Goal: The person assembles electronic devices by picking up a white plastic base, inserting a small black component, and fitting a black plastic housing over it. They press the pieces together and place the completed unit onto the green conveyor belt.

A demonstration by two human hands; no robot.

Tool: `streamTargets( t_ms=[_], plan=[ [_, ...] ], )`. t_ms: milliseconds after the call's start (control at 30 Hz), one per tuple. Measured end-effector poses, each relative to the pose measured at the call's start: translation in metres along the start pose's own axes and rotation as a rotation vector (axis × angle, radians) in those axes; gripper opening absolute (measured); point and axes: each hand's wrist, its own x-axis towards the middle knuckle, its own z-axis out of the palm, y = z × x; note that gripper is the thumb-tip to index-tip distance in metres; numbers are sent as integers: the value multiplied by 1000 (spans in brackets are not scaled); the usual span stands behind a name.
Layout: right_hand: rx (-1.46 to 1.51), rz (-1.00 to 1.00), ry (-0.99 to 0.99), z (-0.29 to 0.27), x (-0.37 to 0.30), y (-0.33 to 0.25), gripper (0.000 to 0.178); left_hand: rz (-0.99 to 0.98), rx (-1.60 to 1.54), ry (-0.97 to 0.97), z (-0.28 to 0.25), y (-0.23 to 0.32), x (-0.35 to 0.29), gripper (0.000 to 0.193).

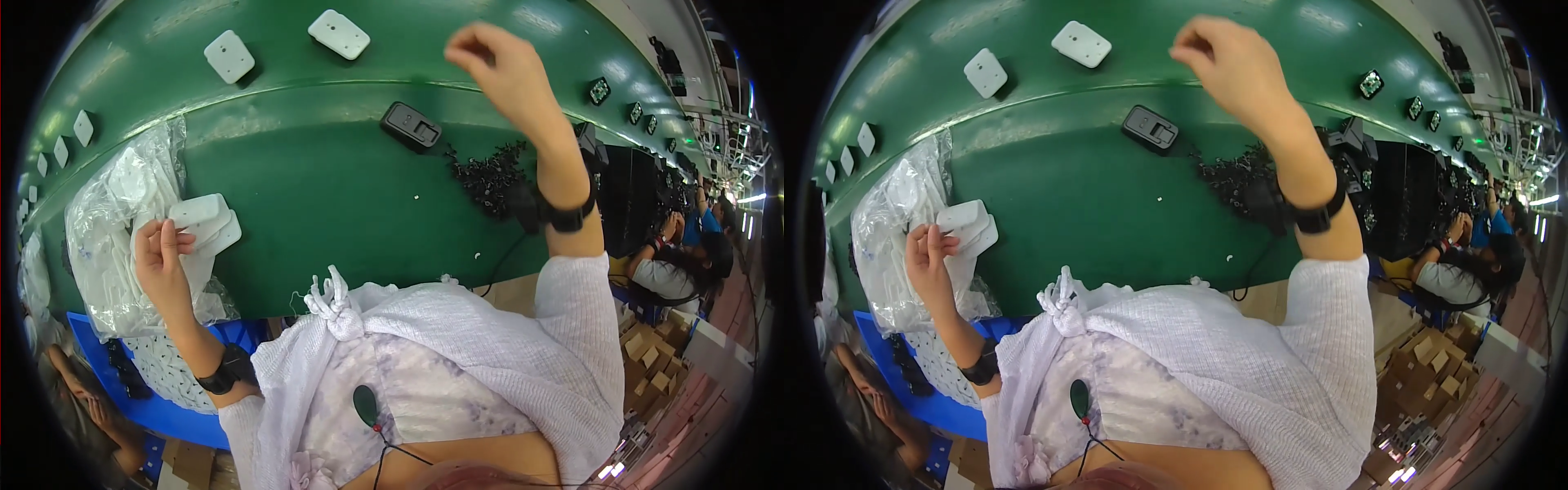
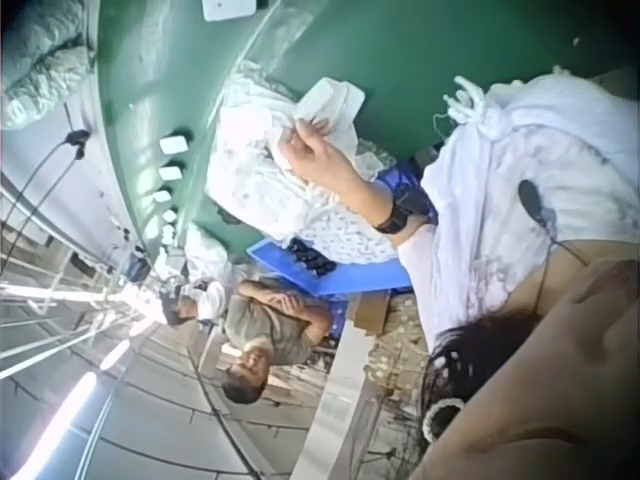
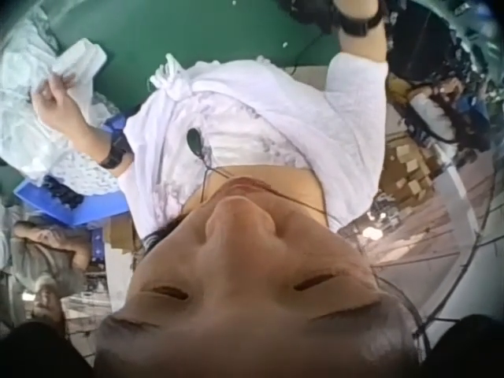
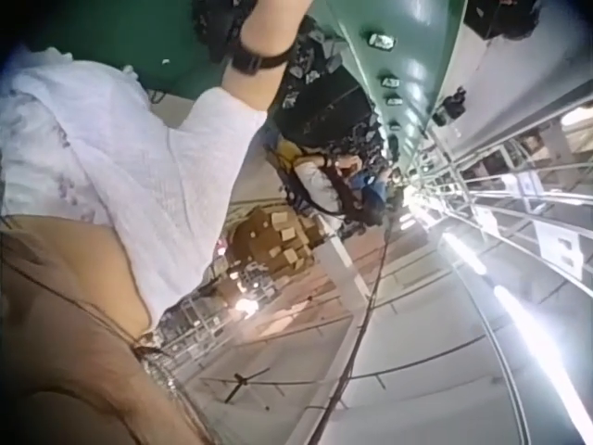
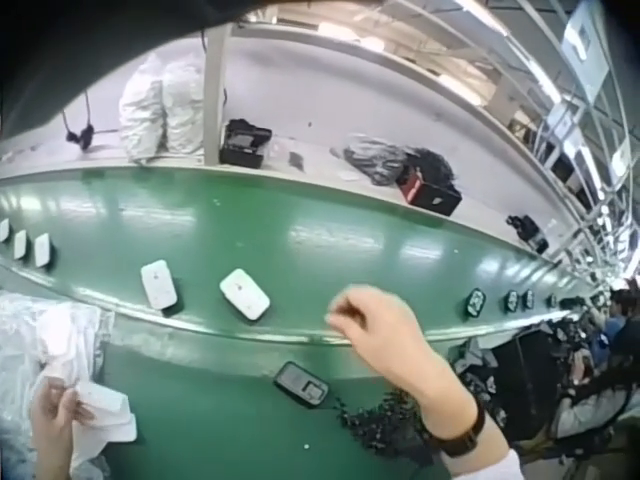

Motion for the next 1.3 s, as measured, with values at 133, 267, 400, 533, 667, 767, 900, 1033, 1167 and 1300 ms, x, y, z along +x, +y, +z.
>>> streamTargets(
  t_ms=[133,267,400,533,667,767,900,1033,1167,1300],
  plan=[
    [-109,46,-10,12,-67,12,14,-40,50,-58,5,-22,5,12],
    [-103,78,-89,38,-96,19,14,103,247,22,18,-10,7,12],
    [-208,-25,6,47,-107,22,10,158,43,-50,22,28,-14,19],
    [-340,-126,46,57,-108,22,8,102,-130,-190,38,42,-39,28],
    [-228,-98,26,43,-100,8,9,75,-277,-349,79,61,-59,30],
    [338,222,-42,26,-103,-29,9,125,-258,-549,106,75,-58,24],
    [1193,248,-70,36,-109,-63,11,150,-334,-598,136,83,-54,26],
    [1210,242,-58,51,-105,-72,12,97,-369,-513,141,87,-50,32],
    [1238,169,-1,64,-101,-73,14,234,-201,-471,139,68,-37,30],
    [1190,193,7,78,-96,-76,11,-51,-468,-500,140,51,-33,23]
  ],
)
